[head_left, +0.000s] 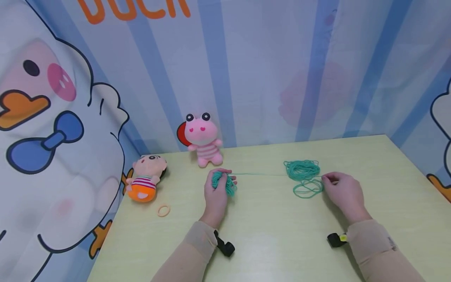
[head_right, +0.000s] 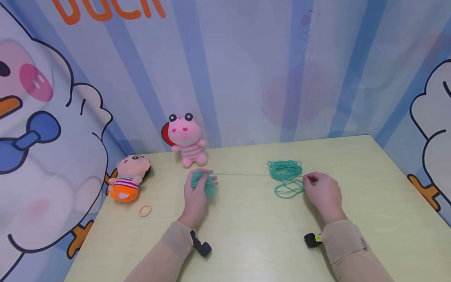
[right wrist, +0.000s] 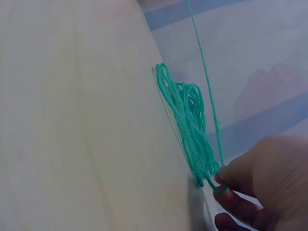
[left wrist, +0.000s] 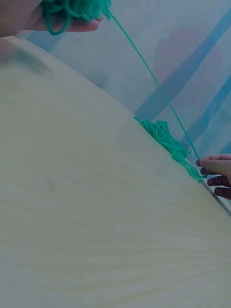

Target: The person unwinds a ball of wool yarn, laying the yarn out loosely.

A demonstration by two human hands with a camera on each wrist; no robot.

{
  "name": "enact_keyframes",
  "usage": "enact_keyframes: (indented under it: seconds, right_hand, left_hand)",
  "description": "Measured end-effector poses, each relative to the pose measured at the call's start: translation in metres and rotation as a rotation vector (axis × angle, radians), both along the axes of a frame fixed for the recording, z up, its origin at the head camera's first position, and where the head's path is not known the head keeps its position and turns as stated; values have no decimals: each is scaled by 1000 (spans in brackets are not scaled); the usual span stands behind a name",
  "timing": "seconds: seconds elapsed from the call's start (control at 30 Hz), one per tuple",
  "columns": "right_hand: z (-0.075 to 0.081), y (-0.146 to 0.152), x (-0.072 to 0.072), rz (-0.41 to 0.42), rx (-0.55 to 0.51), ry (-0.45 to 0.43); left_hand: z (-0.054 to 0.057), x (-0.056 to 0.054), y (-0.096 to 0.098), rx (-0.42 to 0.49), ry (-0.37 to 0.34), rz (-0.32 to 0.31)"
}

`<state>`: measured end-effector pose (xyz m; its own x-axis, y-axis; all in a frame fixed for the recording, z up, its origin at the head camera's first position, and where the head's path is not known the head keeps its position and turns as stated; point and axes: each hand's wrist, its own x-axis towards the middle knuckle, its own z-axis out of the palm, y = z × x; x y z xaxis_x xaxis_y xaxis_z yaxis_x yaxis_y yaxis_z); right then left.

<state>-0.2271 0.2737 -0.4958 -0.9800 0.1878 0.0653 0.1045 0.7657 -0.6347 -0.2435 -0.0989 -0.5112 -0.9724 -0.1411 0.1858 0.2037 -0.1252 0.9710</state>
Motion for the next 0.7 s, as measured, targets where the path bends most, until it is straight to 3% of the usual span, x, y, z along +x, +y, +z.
enact_keyframes:
  seconds: [0.17, 0.3, 0.5, 0.6, 0.7]
  right_hand:
    - [-2, -1, -1, 54, 50, -63]
    - [-2, -4, -2, 74, 67, -55]
    - [8, -26, 3, 100, 62, 124]
    - [15, -51, 5, 204, 40, 230]
    - [15, -81, 6, 334, 30, 265]
  left_hand:
    - [-1, 0, 1, 41, 12, -103]
    - [-1, 1, 2, 64, 21, -141]
    - [0, 2, 2, 65, 26, -184]
    - [1, 3, 3, 62, 24, -207]
    - [1, 4, 3, 56, 19, -225]
